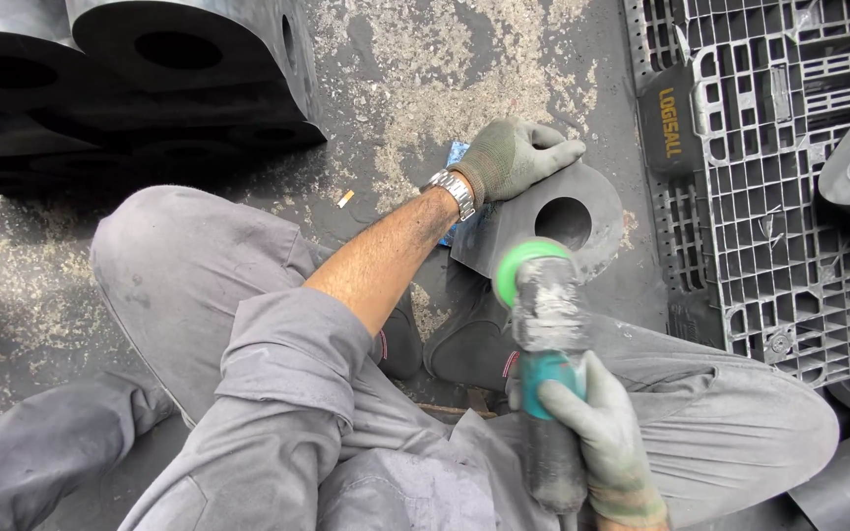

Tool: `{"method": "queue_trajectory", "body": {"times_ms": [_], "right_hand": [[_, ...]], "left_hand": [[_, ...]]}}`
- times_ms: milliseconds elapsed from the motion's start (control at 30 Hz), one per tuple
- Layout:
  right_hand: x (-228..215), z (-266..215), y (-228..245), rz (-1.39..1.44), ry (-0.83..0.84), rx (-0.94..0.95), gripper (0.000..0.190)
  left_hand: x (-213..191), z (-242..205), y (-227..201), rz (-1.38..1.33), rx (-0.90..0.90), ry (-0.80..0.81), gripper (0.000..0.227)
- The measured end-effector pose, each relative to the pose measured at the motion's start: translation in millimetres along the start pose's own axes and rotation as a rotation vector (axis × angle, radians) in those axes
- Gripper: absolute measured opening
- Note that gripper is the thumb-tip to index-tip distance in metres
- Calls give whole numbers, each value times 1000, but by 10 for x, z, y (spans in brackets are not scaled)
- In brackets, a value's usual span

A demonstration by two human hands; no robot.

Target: Grinding the surface and edges of industrial rubber blocks using a handheld angle grinder.

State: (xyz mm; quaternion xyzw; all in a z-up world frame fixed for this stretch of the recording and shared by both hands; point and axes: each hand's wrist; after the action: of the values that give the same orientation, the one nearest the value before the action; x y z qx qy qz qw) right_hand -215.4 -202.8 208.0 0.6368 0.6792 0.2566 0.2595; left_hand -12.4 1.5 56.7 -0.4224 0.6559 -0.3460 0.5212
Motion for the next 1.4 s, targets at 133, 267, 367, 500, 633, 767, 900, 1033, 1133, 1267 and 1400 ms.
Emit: {"method": "queue_trajectory", "body": {"times_ms": [133, 267, 367, 500, 633, 767, 900, 1033, 1133, 1267, 1400], "right_hand": [[-100, -42, -81, 25, 60, -20, 47], [-258, -157, -103, 133, -183, 10, 47], [-291, -114, -119, 125, -161, -15, 47], [3, -55, -10, 66, -66, 13, 49], [31, -32, 28, -75, 22, -56, 46], [-305, -55, -101, 127, -125, -35, 45], [-299, -55, -26, 123, -177, -35, 44], [35, 52, 130, 47, -19, -40, 45], [93, 65, 175, -22, 13, -45, 44], [-250, 48, 53, 85, -124, -13, 45], [-205, -3, 132, 142, -167, -35, 45]], "left_hand": [[29, 8, 37, -28, -8, -16, 49], [16, -5, 26, -76, -32, 3, 48], [5, -19, -4, -75, -36, 9, 47], [0, -15, 39, -49, -29, -29, 48], [32, 3, 48, -81, -61, 9, 49], [-19, -9, -30, -36, -83, 16, 50], [-24, -24, -22, -16, -37, 1, 51], [-4, 16, 46, -55, -52, 20, 51], [14, 11, 52, -57, -55, 32, 52], [43, 49, 101, -33, -28, 2, 53], [24, 39, 68, -66, -34, 43, 54]]}}
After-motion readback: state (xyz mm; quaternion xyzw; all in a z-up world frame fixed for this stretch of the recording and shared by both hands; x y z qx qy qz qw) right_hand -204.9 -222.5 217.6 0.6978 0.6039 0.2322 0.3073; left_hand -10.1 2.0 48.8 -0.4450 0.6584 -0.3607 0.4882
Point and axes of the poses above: each hand's wrist, its own z-axis towards the middle knuckle, its own x-axis out of the palm, y = z × x, and after that the axes turned 10 degrees about -y, right-handed
